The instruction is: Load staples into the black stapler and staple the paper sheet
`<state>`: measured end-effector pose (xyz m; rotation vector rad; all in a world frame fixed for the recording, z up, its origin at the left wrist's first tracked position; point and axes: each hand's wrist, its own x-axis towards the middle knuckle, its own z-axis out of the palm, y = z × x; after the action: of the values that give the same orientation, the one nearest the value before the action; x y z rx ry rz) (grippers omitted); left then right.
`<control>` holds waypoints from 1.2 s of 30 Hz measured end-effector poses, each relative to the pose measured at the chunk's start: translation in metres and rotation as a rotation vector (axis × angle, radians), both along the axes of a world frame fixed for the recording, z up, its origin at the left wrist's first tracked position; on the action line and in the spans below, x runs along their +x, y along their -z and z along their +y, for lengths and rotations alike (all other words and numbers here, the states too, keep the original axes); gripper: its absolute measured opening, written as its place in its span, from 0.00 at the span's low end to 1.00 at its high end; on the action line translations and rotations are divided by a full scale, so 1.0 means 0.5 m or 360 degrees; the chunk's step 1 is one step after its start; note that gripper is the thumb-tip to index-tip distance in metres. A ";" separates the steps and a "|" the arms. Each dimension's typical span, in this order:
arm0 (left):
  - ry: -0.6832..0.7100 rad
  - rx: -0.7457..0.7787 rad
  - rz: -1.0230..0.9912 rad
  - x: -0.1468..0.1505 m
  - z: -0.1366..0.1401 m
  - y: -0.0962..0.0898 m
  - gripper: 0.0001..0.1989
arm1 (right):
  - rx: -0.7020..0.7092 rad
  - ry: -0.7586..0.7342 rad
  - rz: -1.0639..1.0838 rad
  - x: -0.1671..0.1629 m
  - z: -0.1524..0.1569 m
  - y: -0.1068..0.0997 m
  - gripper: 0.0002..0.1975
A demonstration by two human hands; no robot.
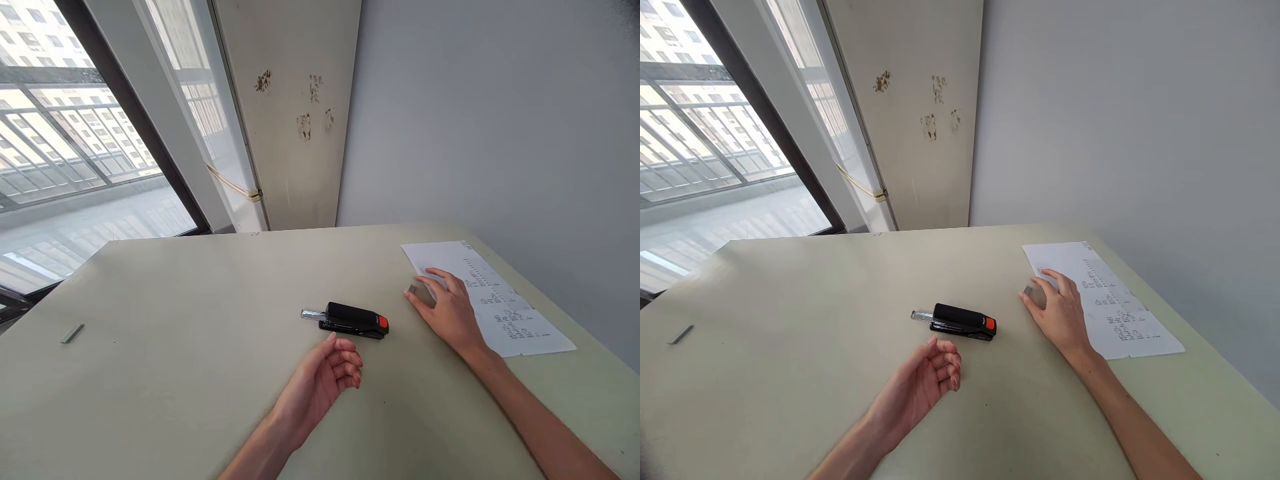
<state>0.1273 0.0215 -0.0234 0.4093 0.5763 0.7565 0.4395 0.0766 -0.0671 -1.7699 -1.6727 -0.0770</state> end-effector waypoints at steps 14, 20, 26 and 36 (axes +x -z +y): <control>-0.0582 0.1225 0.1581 -0.030 0.013 -0.029 0.14 | -0.0524 -0.0999 0.0531 -0.114 -0.059 -0.066 0.16; -0.0861 0.1784 0.2386 -0.044 0.025 0.023 0.32 | -0.0524 -0.1015 0.0458 -0.121 -0.064 -0.065 0.13; -0.0575 0.1779 0.2283 -0.050 0.026 0.048 0.28 | -0.0532 -0.0991 0.0460 -0.122 -0.063 -0.065 0.13; -0.0279 0.2070 0.2130 -0.033 0.008 0.046 0.32 | -0.0506 -0.0991 0.0547 -0.126 -0.059 -0.061 0.13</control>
<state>0.1110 0.0257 -0.0464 2.1831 1.3158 0.8880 0.3763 0.0472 -0.0367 -1.2904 -1.9605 0.7623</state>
